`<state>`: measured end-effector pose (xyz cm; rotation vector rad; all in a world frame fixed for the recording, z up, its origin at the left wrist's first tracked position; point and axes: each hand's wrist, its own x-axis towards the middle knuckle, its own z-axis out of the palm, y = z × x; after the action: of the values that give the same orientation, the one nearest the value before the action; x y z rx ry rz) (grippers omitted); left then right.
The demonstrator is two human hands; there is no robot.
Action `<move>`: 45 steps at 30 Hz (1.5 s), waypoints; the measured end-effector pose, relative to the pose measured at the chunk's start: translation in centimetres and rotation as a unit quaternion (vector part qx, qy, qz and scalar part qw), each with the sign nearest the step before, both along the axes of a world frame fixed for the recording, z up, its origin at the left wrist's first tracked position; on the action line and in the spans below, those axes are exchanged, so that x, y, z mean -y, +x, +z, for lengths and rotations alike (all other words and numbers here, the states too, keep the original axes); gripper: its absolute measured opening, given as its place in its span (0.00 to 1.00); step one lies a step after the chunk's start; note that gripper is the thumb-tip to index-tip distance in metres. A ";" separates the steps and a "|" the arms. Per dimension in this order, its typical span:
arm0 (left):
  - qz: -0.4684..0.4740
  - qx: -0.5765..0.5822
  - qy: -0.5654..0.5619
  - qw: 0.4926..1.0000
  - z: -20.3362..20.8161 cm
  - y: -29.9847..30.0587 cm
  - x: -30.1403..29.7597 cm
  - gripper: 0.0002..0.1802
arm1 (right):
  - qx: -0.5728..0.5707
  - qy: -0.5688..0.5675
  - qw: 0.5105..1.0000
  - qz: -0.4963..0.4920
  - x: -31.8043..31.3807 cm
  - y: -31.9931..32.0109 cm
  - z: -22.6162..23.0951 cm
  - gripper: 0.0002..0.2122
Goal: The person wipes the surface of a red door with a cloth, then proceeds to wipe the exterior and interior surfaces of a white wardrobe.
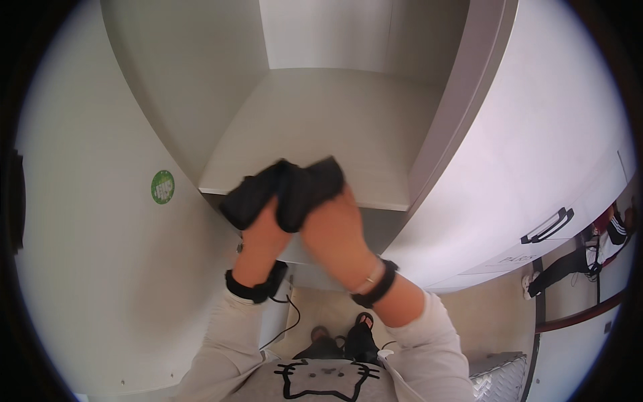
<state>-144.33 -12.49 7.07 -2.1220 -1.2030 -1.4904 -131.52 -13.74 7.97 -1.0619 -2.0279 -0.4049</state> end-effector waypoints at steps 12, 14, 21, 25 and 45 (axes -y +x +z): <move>0.044 -0.036 -0.107 0.993 1.3 -0.5 -2.9 0.07 | 0.105 -0.068 0.988 -0.092 -2.2 0.9 3.0 0.09; 0.062 -0.032 -0.081 0.994 2.3 -0.6 0.0 0.10 | 0.081 -0.039 0.994 -0.056 -1.5 0.6 1.7 0.11; -0.127 0.038 -0.072 0.989 1.1 3.3 1.7 0.13 | -0.022 -0.011 0.999 -0.045 2.3 3.9 -1.0 0.18; -0.233 0.041 -0.039 0.971 -1.2 6.7 0.7 0.12 | -0.045 0.037 0.993 -0.099 4.0 5.5 -2.4 0.18; -0.257 -0.123 0.044 0.958 3.5 17.9 -0.2 0.24 | -0.267 0.062 0.943 -0.188 5.5 15.0 1.3 0.18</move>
<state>-126.41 -12.31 10.55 -2.5870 -0.5080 -1.3658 -116.54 -19.20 9.22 -1.3155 -1.3079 -0.3818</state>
